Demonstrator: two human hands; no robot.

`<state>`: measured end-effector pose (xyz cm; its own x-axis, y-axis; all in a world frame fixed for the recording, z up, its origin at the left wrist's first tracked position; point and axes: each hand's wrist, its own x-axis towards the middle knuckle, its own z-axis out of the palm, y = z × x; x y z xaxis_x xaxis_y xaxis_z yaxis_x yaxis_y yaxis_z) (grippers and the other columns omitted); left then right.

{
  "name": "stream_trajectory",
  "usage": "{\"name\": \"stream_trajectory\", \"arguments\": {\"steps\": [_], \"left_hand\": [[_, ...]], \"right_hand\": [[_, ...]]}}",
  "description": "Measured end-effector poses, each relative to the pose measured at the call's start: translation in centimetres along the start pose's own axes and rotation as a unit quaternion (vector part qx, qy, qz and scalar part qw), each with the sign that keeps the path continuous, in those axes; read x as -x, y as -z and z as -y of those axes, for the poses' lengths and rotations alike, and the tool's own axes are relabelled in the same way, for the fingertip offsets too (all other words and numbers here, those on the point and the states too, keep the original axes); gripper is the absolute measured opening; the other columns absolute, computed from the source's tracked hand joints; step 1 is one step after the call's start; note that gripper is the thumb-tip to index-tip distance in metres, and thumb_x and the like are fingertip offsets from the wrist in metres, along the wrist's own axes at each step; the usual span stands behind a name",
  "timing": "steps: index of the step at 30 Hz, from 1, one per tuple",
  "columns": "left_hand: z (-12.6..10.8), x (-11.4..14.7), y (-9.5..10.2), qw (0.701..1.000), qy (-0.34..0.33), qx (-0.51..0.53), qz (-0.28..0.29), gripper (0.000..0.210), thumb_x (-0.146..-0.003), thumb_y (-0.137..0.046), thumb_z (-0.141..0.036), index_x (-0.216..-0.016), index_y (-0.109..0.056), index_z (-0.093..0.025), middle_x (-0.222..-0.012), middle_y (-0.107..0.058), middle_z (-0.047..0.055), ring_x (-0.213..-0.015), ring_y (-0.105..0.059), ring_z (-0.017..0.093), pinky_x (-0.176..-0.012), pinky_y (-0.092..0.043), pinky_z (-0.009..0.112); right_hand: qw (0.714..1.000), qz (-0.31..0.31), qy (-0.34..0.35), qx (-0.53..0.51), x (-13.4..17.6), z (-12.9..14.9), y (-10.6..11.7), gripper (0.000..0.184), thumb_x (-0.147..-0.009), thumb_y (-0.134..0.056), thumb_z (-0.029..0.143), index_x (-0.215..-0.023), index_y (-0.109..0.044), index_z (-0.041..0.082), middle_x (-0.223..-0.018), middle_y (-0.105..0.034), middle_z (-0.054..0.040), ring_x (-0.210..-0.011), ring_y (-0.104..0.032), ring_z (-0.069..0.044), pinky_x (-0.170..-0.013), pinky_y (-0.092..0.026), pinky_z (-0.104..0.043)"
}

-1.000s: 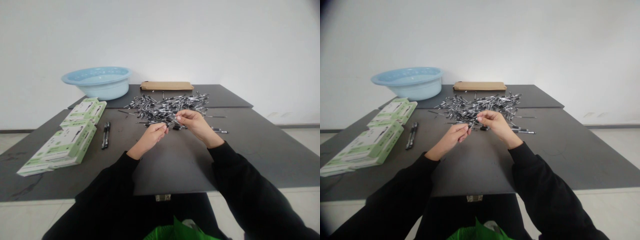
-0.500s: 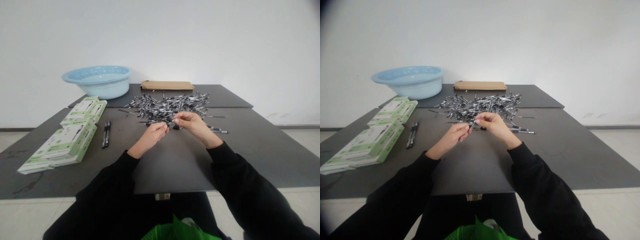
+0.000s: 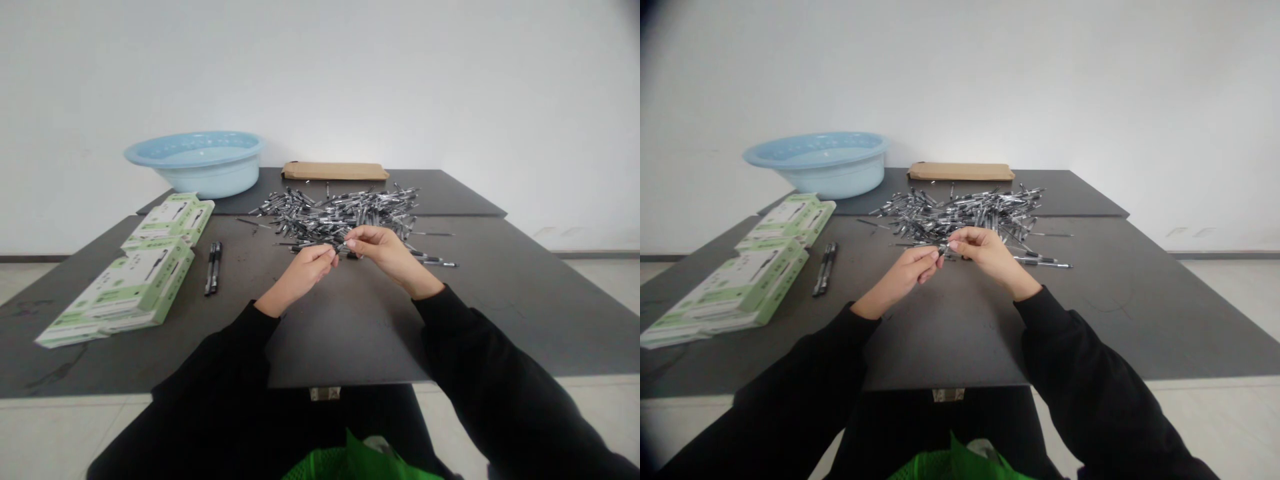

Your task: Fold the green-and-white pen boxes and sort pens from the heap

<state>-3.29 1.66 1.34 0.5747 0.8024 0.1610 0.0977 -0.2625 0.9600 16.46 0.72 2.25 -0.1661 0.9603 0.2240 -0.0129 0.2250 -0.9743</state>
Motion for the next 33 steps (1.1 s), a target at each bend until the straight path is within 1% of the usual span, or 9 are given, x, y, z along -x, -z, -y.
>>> {"name": "stream_trajectory", "arguments": {"steps": [4,10,15,17,20,23,27,30,33], "left_hand": [[-0.2,0.0,0.0,1.0,0.004,-0.005,-0.004,0.036,-0.091,-0.047,-0.048,-0.073,-0.054,-0.019,-0.052,-0.04,-0.005,-0.049,-0.036,0.011,-0.05,-0.029,0.026],[-0.1,0.0,0.0,1.0,0.003,0.006,0.001,0.036,-0.092,-0.047,-0.048,-0.073,-0.053,-0.019,-0.052,-0.039,-0.005,-0.049,-0.035,0.011,-0.05,-0.029,0.025],[-0.2,0.0,0.0,1.0,0.004,0.003,-0.004,0.036,-0.093,-0.047,-0.047,-0.073,-0.053,-0.019,-0.052,-0.04,-0.005,-0.049,-0.036,0.011,-0.051,-0.029,0.025],[-0.2,0.0,0.0,1.0,0.001,0.005,-0.011,0.035,-0.093,-0.046,-0.045,-0.072,-0.053,-0.019,-0.051,-0.04,-0.005,-0.049,-0.036,0.011,-0.051,-0.029,0.025],[-0.1,-0.1,0.2,1.0,0.004,0.008,-0.029,0.034,-0.094,-0.044,-0.044,-0.073,-0.053,-0.018,-0.051,-0.039,-0.005,-0.048,-0.035,0.011,-0.051,-0.029,0.025],[0.1,-0.2,0.3,0.999,0.009,0.005,-0.043,0.033,-0.094,-0.044,-0.043,-0.075,-0.053,-0.018,-0.052,-0.039,-0.006,-0.048,-0.036,0.011,-0.051,-0.029,0.025],[0.2,-0.2,0.3,0.999,0.014,0.01,-0.045,0.032,-0.094,-0.043,-0.042,-0.075,-0.052,-0.018,-0.052,-0.039,-0.006,-0.048,-0.034,0.01,-0.05,-0.027,0.025],[0.1,-0.2,0.2,0.999,0.015,0.009,-0.043,0.032,-0.095,-0.041,-0.041,-0.075,-0.052,-0.018,-0.051,-0.038,-0.006,-0.047,-0.034,0.01,-0.051,-0.027,0.025],[0.1,-0.1,0.1,0.999,0.01,0.003,-0.045,0.033,-0.095,-0.041,-0.041,-0.075,-0.052,-0.017,-0.051,-0.038,-0.006,-0.048,-0.034,0.01,-0.051,-0.027,0.025]], "right_hand": [[1.0,-0.011,0.006,-0.025,-0.1,-0.2,0.3,0.031,-0.072,-0.083,0.045,-0.086,-0.071,0.019,-0.07,-0.059,0.0034,-0.061,-0.046,-0.01,-0.061,-0.038,-0.026],[0.997,-0.063,0.028,-0.035,-0.1,0.5,1.1,0.03,-0.073,-0.082,0.044,-0.086,-0.069,0.02,-0.07,-0.056,0.0041,-0.062,-0.046,-0.011,-0.061,-0.037,-0.027],[0.998,-0.05,0.03,0.009,-0.2,0.6,1.4,0.029,-0.077,-0.078,0.045,-0.085,-0.067,0.02,-0.069,-0.056,0.0038,-0.062,-0.046,-0.011,-0.062,-0.037,-0.027],[0.998,-0.033,0.022,0.054,-0.2,0.4,1.5,0.028,-0.077,-0.077,0.044,-0.081,-0.066,0.019,-0.071,-0.059,0.0025,-0.064,-0.048,-0.012,-0.064,-0.038,-0.028],[0.988,0.015,-0.01,0.153,-0.1,-0.5,1.4,0.023,-0.077,-0.075,0.038,-0.078,-0.067,0.016,-0.072,-0.064,-0.0003,-0.067,-0.053,-0.014,-0.066,-0.04,-0.029],[0.965,0.066,-0.032,0.25,0.2,-1.6,0.5,0.015,-0.082,-0.069,0.03,-0.081,-0.067,0.016,-0.071,-0.064,-0.0007,-0.066,-0.055,-0.015,-0.064,-0.04,-0.028],[0.924,0.118,-0.023,0.364,1.0,-2.7,-1.3,0.002,-0.083,-0.065,0.014,-0.082,-0.064,0.016,-0.075,-0.063,-0.0013,-0.068,-0.055,-0.015,-0.066,-0.04,-0.027],[0.903,0.14,-0.033,0.406,1.3,-3.1,-2.2,0.006,-0.084,-0.063,0.01,-0.082,-0.063,0.016,-0.077,-0.064,-0.0027,-0.071,-0.057,-0.015,-0.067,-0.039,-0.027],[0.899,0.145,-0.044,0.411,1.4,-3.2,-2.4,0.006,-0.086,-0.062,0.01,-0.083,-0.063,0.016,-0.079,-0.065,-0.0034,-0.072,-0.057,-0.015,-0.068,-0.039,-0.027]]}}
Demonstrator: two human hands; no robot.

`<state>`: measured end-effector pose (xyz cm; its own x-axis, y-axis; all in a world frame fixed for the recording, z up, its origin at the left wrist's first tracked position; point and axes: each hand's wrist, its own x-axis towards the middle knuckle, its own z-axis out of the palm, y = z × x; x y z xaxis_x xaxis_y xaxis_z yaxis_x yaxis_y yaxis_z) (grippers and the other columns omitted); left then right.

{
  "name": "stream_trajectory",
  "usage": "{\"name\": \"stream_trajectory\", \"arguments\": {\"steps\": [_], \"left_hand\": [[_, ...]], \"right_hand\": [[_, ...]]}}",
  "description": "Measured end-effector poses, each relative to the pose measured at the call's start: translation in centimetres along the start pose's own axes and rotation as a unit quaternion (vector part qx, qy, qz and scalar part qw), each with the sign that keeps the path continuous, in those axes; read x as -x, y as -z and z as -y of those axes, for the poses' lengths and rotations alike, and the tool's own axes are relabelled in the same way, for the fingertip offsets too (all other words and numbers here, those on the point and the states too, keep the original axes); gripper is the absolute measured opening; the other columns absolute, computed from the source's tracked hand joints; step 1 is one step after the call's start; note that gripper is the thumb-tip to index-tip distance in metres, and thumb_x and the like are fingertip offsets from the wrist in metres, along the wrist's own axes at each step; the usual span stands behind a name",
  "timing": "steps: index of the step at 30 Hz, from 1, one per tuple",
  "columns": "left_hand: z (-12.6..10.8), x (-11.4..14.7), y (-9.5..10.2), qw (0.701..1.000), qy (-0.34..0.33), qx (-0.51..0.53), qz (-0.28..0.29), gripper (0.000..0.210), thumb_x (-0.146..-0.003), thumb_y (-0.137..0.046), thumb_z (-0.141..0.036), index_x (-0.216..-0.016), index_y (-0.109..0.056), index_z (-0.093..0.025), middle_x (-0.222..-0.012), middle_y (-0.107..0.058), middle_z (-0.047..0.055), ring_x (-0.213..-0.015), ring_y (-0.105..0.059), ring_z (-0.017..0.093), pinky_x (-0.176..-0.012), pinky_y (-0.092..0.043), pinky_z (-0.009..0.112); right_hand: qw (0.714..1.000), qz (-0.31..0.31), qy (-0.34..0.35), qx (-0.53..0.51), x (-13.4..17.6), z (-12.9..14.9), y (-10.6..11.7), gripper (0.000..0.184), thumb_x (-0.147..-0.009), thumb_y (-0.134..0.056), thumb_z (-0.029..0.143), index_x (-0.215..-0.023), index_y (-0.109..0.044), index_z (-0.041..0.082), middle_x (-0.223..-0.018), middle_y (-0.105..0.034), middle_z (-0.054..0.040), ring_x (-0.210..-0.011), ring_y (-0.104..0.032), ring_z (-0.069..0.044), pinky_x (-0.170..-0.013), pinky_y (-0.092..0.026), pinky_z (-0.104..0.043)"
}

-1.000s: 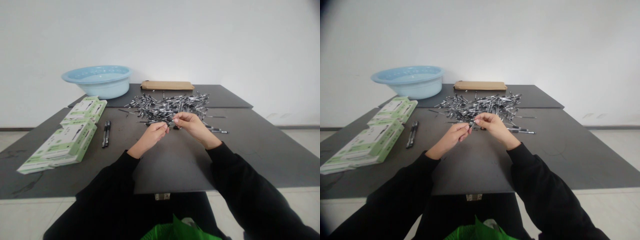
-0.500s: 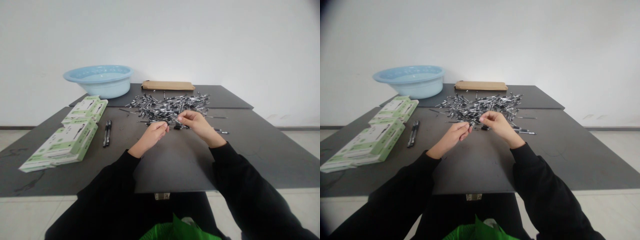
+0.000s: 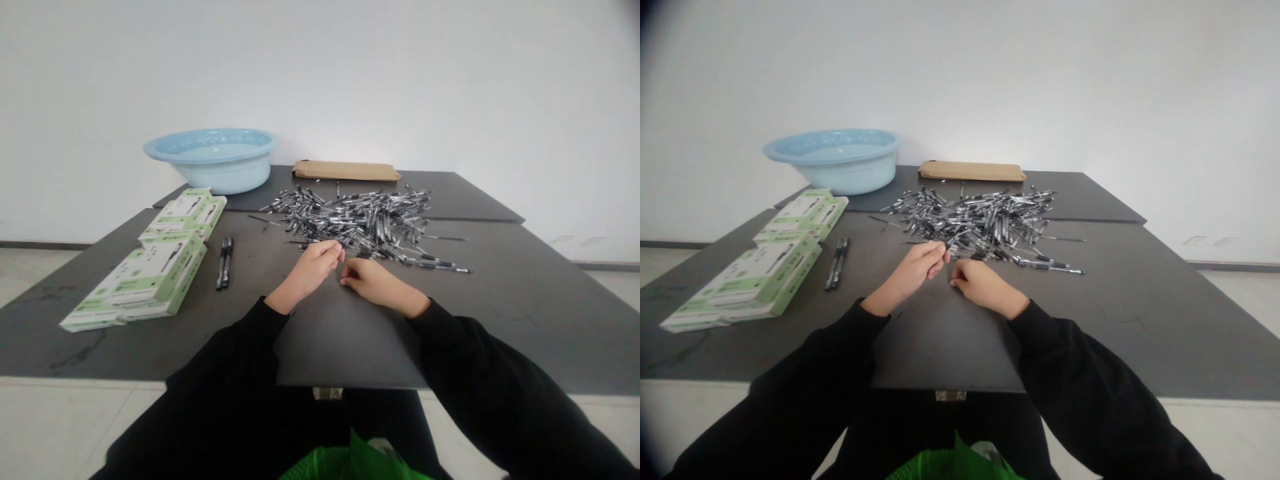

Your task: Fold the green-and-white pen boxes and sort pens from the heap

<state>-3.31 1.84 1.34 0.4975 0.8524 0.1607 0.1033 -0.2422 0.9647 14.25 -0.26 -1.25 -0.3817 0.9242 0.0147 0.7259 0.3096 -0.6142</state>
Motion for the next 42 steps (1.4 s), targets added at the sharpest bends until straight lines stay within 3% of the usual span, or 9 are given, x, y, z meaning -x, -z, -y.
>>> {"name": "stream_trajectory", "arguments": {"steps": [6,10,13,15,18,21,42], "left_hand": [[0.0,0.0,0.1,1.0,0.004,-0.004,0.0,0.032,-0.096,-0.042,-0.04,-0.076,-0.052,-0.017,-0.051,-0.038,-0.006,-0.048,-0.034,0.01,-0.051,-0.027,0.025],[-0.1,-0.1,0.2,1.0,0.01,0.0,0.0,0.033,-0.096,-0.042,-0.041,-0.076,-0.053,-0.017,-0.051,-0.037,-0.007,-0.047,-0.034,0.01,-0.051,-0.028,0.024],[-0.2,0.0,0.1,1.0,0.01,0.001,0.008,0.032,-0.096,-0.043,-0.04,-0.075,-0.053,-0.017,-0.051,-0.038,-0.006,-0.048,-0.035,0.01,-0.051,-0.029,0.024],[-0.2,0.0,0.0,1.0,0.012,0.004,0.018,0.031,-0.095,-0.043,-0.039,-0.074,-0.052,-0.017,-0.051,-0.038,-0.007,-0.048,-0.035,0.01,-0.051,-0.029,0.024],[0.0,0.0,-0.1,0.999,0.018,0.0,0.03,0.031,-0.095,-0.044,-0.039,-0.074,-0.052,-0.018,-0.051,-0.038,-0.007,-0.046,-0.034,0.009,-0.049,-0.029,0.024],[0.1,0.0,-0.1,0.999,0.017,-0.01,0.029,0.031,-0.095,-0.042,-0.038,-0.074,-0.052,-0.018,-0.05,-0.038,-0.006,-0.047,-0.034,0.01,-0.05,-0.028,0.024],[0.3,-0.1,-0.3,0.999,0.015,-0.028,0.039,0.032,-0.094,-0.042,-0.041,-0.074,-0.053,-0.018,-0.053,-0.038,-0.007,-0.047,-0.036,0.01,-0.051,-0.03,0.025]], "right_hand": [[1.0,-0.01,0.024,-0.012,0.0,-0.2,0.2,0.008,-0.085,-0.06,0.008,-0.084,-0.063,0.016,-0.078,-0.065,-0.0027,-0.071,-0.057,-0.015,-0.068,-0.039,-0.026],[0.99,-0.116,0.021,-0.078,-0.2,-0.7,2.0,0.004,-0.086,-0.061,0.016,-0.083,-0.063,0.017,-0.074,-0.064,-0.0008,-0.068,-0.055,-0.014,-0.067,-0.04,-0.028],[0.959,-0.205,0.004,-0.194,-0.4,-1.1,3.9,0.012,-0.085,-0.064,0.029,-0.082,-0.063,0.017,-0.07,-0.062,0.0004,-0.063,-0.053,-0.014,-0.063,-0.039,-0.028],[0.933,-0.229,-0.002,-0.276,-0.3,-1.1,4.7,0.022,-0.081,-0.069,0.038,-0.083,-0.064,0.017,-0.068,-0.061,0.0009,-0.06,-0.051,-0.013,-0.061,-0.039,-0.028],[0.909,-0.22,0.003,-0.354,-0.2,-0.8,4.9,0.033,-0.074,-0.075,0.047,-0.084,-0.067,0.017,-0.069,-0.063,0.0002,-0.06,-0.05,-0.012,-0.06,-0.04,-0.027],[0.904,-0.209,0.007,-0.374,-0.1,-0.4,4.7,0.039,-0.07,-0.08,0.051,-0.085,-0.069,0.017,-0.072,-0.065,-0.0007,-0.061,-0.05,-0.012,-0.06,-0.039,-0.027],[0.927,-0.197,0.031,-0.318,0.2,-0.2,4.5,0.041,-0.076,-0.073,0.058,-0.087,-0.065,0.019,-0.071,-0.059,0.0018,-0.065,-0.05,-0.013,-0.064,-0.042,-0.028]]}}
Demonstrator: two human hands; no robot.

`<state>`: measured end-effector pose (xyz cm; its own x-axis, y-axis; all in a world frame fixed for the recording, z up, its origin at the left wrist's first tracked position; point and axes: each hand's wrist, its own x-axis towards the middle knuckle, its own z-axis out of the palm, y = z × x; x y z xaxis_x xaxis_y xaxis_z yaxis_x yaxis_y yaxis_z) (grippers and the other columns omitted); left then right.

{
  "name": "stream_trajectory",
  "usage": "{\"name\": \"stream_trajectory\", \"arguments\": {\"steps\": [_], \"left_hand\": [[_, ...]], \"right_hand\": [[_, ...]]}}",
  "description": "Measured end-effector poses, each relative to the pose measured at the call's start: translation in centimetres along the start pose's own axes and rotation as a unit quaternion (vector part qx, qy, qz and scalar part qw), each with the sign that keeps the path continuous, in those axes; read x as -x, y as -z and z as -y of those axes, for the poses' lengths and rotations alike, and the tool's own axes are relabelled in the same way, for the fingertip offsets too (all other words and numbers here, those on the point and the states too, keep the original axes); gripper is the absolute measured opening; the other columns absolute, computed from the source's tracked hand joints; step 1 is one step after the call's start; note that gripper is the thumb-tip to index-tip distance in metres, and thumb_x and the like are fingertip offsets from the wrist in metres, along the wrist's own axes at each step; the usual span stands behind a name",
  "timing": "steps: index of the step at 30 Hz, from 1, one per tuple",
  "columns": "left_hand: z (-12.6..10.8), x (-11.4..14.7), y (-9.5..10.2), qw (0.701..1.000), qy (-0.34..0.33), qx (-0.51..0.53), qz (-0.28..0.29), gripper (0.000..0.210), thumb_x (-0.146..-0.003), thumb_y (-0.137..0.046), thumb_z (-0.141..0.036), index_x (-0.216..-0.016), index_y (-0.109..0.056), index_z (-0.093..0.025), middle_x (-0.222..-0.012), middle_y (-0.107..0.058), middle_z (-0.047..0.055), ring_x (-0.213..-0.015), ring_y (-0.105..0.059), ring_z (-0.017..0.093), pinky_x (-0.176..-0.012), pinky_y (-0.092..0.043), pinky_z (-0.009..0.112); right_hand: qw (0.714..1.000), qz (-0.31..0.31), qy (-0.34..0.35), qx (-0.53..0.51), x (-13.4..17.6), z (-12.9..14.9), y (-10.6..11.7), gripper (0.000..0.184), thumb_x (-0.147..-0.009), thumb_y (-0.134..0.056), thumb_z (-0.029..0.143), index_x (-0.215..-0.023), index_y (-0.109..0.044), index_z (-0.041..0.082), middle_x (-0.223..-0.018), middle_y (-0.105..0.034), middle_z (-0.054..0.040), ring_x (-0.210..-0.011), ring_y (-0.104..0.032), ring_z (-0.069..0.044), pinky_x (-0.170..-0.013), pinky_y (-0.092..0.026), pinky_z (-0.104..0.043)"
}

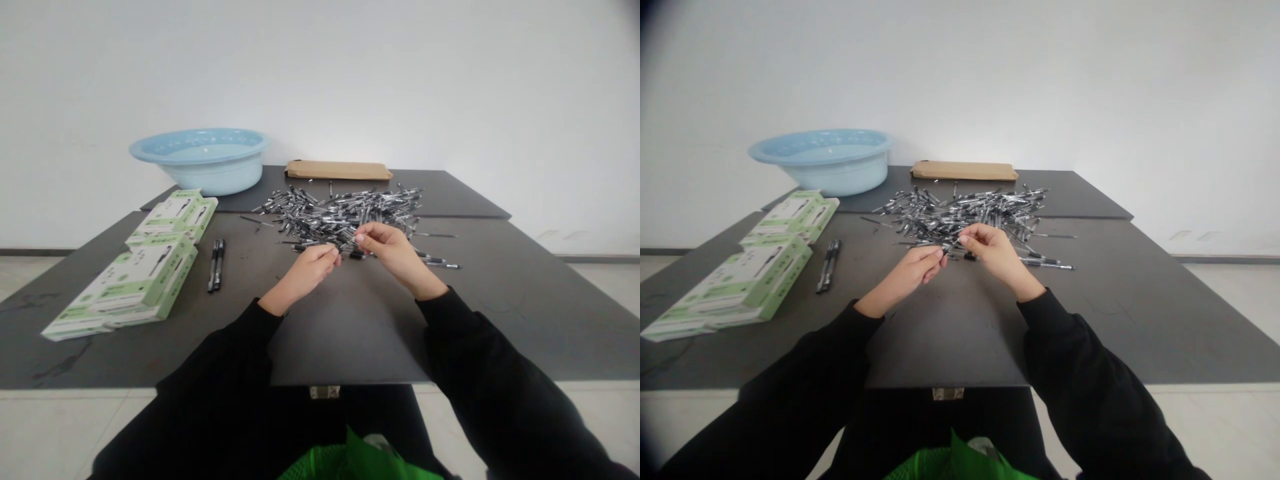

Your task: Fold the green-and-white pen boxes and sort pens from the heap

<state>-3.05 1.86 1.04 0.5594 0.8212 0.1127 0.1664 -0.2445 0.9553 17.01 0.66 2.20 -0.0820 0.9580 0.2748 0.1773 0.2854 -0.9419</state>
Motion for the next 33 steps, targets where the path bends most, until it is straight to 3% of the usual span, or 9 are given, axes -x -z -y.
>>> {"name": "stream_trajectory", "arguments": {"steps": [7,9,13,16,23,33], "left_hand": [[0.2,-0.1,0.2,1.0,0.012,0.0,-0.023,0.031,-0.093,-0.043,-0.041,-0.073,-0.052,-0.019,-0.053,-0.039,-0.007,-0.047,-0.036,0.01,-0.05,-0.027,0.025],[0.3,-0.1,0.3,1.0,0.011,-0.002,-0.025,0.032,-0.092,-0.043,-0.042,-0.073,-0.052,-0.019,-0.053,-0.039,-0.007,-0.047,-0.036,0.01,-0.05,-0.027,0.025],[0.2,0.0,0.6,0.999,0.007,-0.005,-0.034,0.033,-0.091,-0.043,-0.044,-0.072,-0.052,-0.019,-0.053,-0.04,-0.007,-0.047,-0.036,0.01,-0.051,-0.028,0.025],[0.3,-0.1,0.9,0.999,0.01,0.005,-0.045,0.036,-0.091,-0.042,-0.048,-0.073,-0.052,-0.019,-0.052,-0.039,-0.007,-0.046,-0.034,0.01,-0.05,-0.027,0.025],[0.6,0.0,0.9,0.998,0.013,-0.007,-0.061,0.038,-0.091,-0.041,-0.051,-0.072,-0.051,-0.02,-0.051,-0.038,-0.006,-0.047,-0.034,0.011,-0.051,-0.027,0.026],[0.8,0.0,0.9,0.997,0.019,-0.01,-0.07,0.034,-0.09,-0.041,-0.047,-0.071,-0.05,-0.021,-0.053,-0.039,-0.006,-0.048,-0.036,0.012,-0.05,-0.028,0.027]], "right_hand": [[0.999,-0.038,0.009,0.021,-0.4,-0.4,0.7,0.032,-0.08,-0.07,0.048,-0.084,-0.064,0.018,-0.069,-0.058,0.002,-0.063,-0.049,-0.012,-0.062,-0.039,-0.026],[0.999,0.003,0.009,0.052,-0.3,-0.5,0.7,0.027,-0.082,-0.069,0.044,-0.082,-0.064,0.017,-0.071,-0.058,0.0014,-0.065,-0.049,-0.013,-0.063,-0.039,-0.026],[0.984,0.144,0.007,0.106,0.3,-0.8,-0.2,0.019,-0.087,-0.062,0.035,-0.084,-0.064,0.016,-0.077,-0.063,-0.0009,-0.072,-0.055,-0.015,-0.068,-0.042,-0.027],[0.968,0.184,-0.006,0.17,0.8,-1.2,-1.2,0.01,-0.088,-0.06,0.026,-0.086,-0.064,0.016,-0.073,-0.06,0.0013,-0.066,-0.051,-0.013,-0.064,-0.039,-0.025],[0.948,0.194,0.005,0.253,1.5,-2.4,-3.2,0.007,-0.085,-0.058,0.012,-0.085,-0.064,0.016,-0.081,-0.067,-0.0039,-0.074,-0.059,-0.017,-0.069,-0.042,-0.027],[0.936,0.197,0.031,0.291,1.6,-3.1,-4.0,0.008,-0.085,-0.058,0.013,-0.084,-0.064,0.018,-0.086,-0.071,-0.0075,-0.08,-0.064,-0.023,-0.074,-0.045,-0.032]]}}
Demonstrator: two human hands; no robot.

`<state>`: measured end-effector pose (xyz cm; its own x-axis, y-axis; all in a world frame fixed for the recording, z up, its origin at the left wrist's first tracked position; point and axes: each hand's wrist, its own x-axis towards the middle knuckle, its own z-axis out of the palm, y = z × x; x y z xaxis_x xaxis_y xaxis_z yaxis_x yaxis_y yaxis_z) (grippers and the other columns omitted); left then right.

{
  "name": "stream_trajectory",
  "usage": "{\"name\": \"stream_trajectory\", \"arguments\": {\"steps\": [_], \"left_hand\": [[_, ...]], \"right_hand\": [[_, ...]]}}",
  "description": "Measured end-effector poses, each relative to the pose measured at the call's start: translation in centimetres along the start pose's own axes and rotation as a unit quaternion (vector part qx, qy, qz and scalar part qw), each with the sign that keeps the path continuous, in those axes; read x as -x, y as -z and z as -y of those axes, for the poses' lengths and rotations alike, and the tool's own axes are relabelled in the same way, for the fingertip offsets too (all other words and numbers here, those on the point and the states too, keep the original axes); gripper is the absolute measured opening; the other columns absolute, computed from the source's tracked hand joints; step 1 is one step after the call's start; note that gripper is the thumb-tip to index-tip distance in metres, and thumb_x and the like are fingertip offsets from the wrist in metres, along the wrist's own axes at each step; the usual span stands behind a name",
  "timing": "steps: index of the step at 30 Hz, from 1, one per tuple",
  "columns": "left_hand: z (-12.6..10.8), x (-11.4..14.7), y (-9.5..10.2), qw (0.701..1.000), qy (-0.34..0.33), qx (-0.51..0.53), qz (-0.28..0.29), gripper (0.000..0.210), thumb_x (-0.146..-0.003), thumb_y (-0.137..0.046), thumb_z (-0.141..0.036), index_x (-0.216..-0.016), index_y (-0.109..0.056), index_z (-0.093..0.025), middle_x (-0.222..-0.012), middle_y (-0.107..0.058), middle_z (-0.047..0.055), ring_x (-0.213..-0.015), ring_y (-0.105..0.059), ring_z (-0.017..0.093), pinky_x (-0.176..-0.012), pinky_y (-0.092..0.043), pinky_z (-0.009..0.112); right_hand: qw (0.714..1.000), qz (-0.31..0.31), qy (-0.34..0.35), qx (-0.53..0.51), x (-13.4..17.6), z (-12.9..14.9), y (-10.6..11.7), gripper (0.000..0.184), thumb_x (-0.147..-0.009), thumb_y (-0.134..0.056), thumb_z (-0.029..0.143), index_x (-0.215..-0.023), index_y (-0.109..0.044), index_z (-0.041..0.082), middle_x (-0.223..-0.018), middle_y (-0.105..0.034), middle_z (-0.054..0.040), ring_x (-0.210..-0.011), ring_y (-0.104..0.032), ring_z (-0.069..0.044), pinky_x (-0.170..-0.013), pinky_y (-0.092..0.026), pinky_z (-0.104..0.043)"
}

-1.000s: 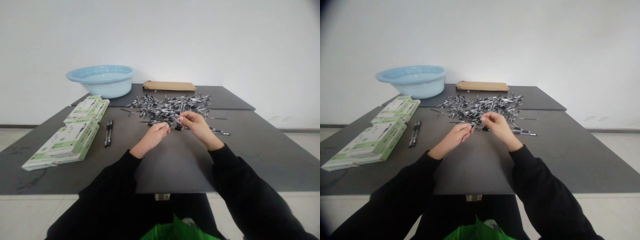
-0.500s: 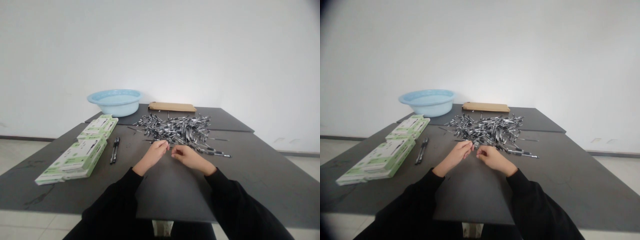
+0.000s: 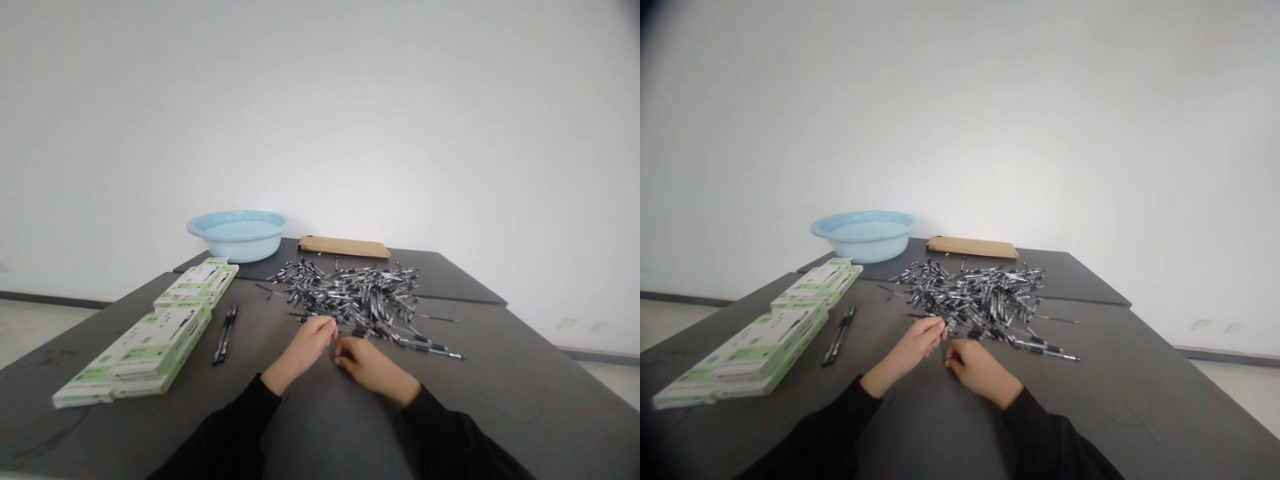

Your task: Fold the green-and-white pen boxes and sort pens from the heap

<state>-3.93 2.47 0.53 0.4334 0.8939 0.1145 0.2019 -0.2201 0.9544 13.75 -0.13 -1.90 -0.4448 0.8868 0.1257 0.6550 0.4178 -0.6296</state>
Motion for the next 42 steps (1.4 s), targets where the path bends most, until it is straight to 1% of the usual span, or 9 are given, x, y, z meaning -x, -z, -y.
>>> {"name": "stream_trajectory", "arguments": {"steps": [6,14,21,26,32,34,37,40,42], "left_hand": [[-0.1,0.1,0.0,1.0,-0.011,0.006,0.001,0.035,-0.091,-0.041,-0.048,-0.071,-0.05,-0.021,-0.051,-0.038,-0.006,-0.047,-0.034,0.012,-0.05,-0.026,0.027],[-1.1,0.3,0.2,1.0,-0.023,0.0,-0.003,0.035,-0.092,-0.04,-0.046,-0.072,-0.051,-0.02,-0.053,-0.04,-0.005,-0.049,-0.036,0.012,-0.051,-0.028,0.026],[-0.9,0.2,0.2,1.0,-0.029,0.006,0.002,0.034,-0.093,-0.041,-0.045,-0.073,-0.052,-0.019,-0.054,-0.04,-0.006,-0.049,-0.036,0.011,-0.052,-0.028,0.026],[-1.0,0.2,0.1,1.0,-0.023,-0.005,0.009,0.033,-0.093,-0.041,-0.043,-0.074,-0.052,-0.019,-0.054,-0.04,-0.006,-0.049,-0.036,0.011,-0.052,-0.028,0.026],[-1.2,0.3,0.1,1.0,-0.016,-0.005,0.015,0.031,-0.093,-0.041,-0.042,-0.074,-0.051,-0.019,-0.054,-0.04,-0.006,-0.049,-0.037,0.011,-0.052,-0.028,0.026],[-1.1,0.2,0.1,1.0,-0.011,-0.003,0.017,0.032,-0.093,-0.041,-0.043,-0.074,-0.051,-0.019,-0.054,-0.04,-0.006,-0.049,-0.037,0.011,-0.051,-0.028,0.026],[-1.0,0.1,0.1,1.0,-0.006,-0.002,0.021,0.031,-0.092,-0.042,-0.042,-0.074,-0.051,-0.019,-0.054,-0.039,-0.007,-0.049,-0.036,0.011,-0.05,-0.028,0.025],[-1.0,0.1,0.1,0.999,-0.001,0.0,0.032,0.031,-0.092,-0.042,-0.042,-0.074,-0.051,-0.019,-0.053,-0.038,-0.007,-0.048,-0.035,0.011,-0.05,-0.028,0.025],[-1.0,0.1,0.0,0.999,-0.001,-0.004,0.039,0.031,-0.092,-0.042,-0.041,-0.073,-0.051,-0.019,-0.052,-0.038,-0.007,-0.048,-0.035,0.01,-0.05,-0.028,0.025]], "right_hand": [[1.0,-0.007,-0.019,-0.002,0.0,0.1,0.6,0.008,-0.087,-0.059,0.012,-0.084,-0.062,0.018,-0.087,-0.07,-0.0063,-0.082,-0.064,-0.021,-0.075,-0.044,-0.03],[1.0,-0.004,-0.006,0.018,0.3,0.4,1.0,0.005,-0.088,-0.059,0.013,-0.086,-0.06,0.018,-0.085,-0.067,-0.005,-0.078,-0.061,-0.019,-0.072,-0.043,-0.028],[0.999,0.001,-0.002,0.043,0.5,0.4,1.4,0.005,-0.09,-0.058,0.014,-0.087,-0.061,0.017,-0.083,-0.066,-0.0057,-0.074,-0.058,-0.018,-0.069,-0.04,-0.028],[0.998,0.018,0.004,0.065,0.4,0.0,1.3,0.007,-0.086,-0.059,0.01,-0.085,-0.063,0.016,-0.082,-0.065,-0.0052,-0.072,-0.055,-0.017,-0.069,-0.038,-0.027],[0.999,0.033,0.001,0.034,0.3,-0.4,1.5,0.011,-0.083,-0.06,0.006,-0.086,-0.066,0.015,-0.081,-0.066,-0.0052,-0.074,-0.058,-0.017,-0.07,-0.04,-0.027],[1.0,0.008,0.008,0.008,0.3,-0.5,2.0,0.01,-0.084,-0.06,0.008,-0.085,-0.066,0.016,-0.081,-0.067,-0.0046,-0.074,-0.059,-0.017,-0.071,-0.041,-0.027],[0.993,-0.094,0.021,-0.068,0.2,-0.7,3.4,0.006,-0.088,-0.062,0.02,-0.084,-0.066,0.018,-0.077,-0.067,-0.002,-0.072,-0.059,-0.016,-0.07,-0.042,-0.027],[0.958,-0.215,-0.007,-0.19,0.1,-1.0,5.0,0.016,-0.084,-0.068,0.034,-0.082,-0.067,0.019,-0.071,-0.065,-0.0001,-0.066,-0.057,-0.015,-0.064,-0.043,-0.027],[0.925,-0.267,-0.028,-0.268,0.1,-1.2,5.7,0.022,-0.077,-0.075,0.039,-0.082,-0.07,0.018,-0.07,-0.067,-0.0004,-0.064,-0.057,-0.014,-0.062,-0.043,-0.027]]}}
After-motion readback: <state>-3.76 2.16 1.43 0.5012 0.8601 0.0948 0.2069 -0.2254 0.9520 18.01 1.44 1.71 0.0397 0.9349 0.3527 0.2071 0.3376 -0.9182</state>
